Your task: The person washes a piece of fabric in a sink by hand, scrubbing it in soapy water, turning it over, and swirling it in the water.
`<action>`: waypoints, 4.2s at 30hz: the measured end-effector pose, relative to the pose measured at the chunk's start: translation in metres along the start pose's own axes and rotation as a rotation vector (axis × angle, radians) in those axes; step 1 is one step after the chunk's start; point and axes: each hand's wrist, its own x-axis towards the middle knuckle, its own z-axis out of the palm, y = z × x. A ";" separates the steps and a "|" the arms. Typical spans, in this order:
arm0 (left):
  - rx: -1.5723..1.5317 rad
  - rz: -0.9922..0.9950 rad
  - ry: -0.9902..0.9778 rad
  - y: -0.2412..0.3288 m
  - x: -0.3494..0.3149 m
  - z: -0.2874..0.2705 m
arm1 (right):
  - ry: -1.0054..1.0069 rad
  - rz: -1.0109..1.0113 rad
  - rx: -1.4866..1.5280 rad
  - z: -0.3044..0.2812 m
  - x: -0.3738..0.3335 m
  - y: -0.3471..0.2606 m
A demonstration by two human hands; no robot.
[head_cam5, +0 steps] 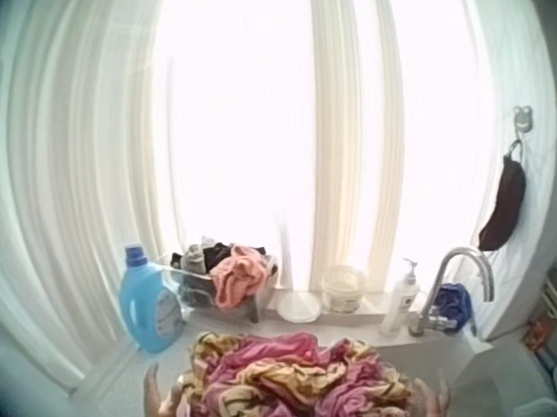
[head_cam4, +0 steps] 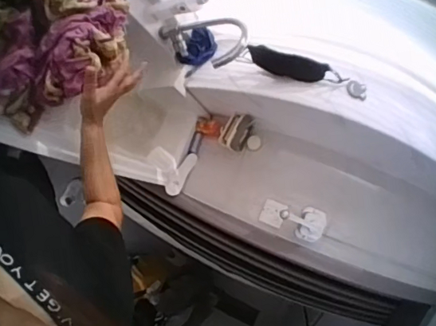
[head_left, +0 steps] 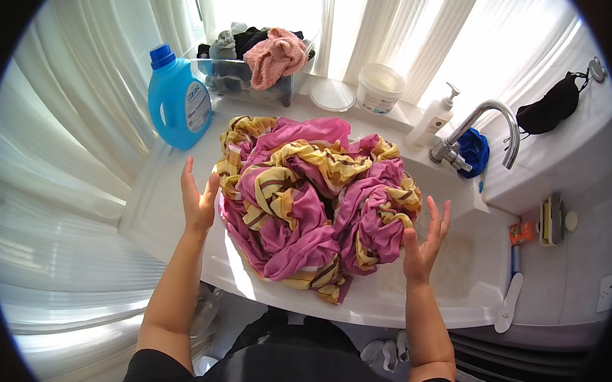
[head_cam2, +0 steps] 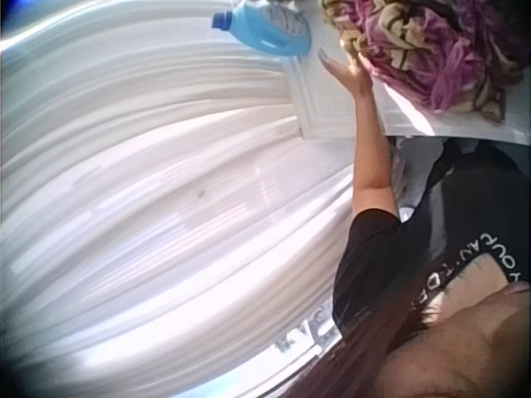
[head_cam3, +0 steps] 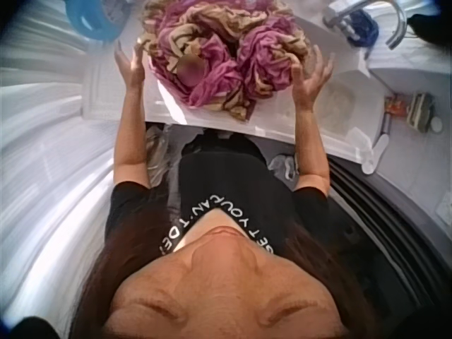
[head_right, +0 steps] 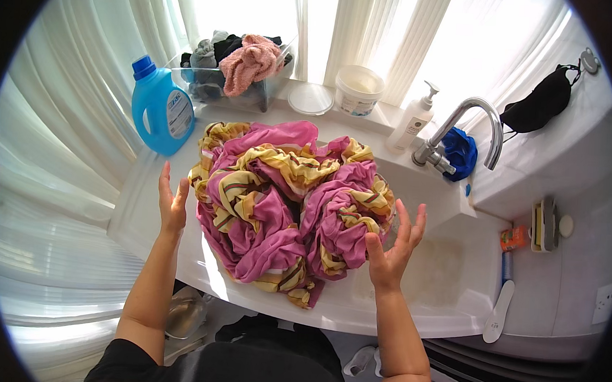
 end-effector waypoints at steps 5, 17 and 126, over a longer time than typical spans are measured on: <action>-0.046 0.544 -0.083 0.074 -0.050 0.027 | -0.150 -0.530 -0.533 0.050 -0.013 -0.100; -0.044 0.601 -0.127 0.073 -0.089 0.032 | 0.160 -0.251 -0.405 -0.023 -0.012 -0.077; -0.711 0.145 -0.783 0.183 -0.065 0.049 | -0.467 -0.196 0.260 -0.001 0.053 -0.115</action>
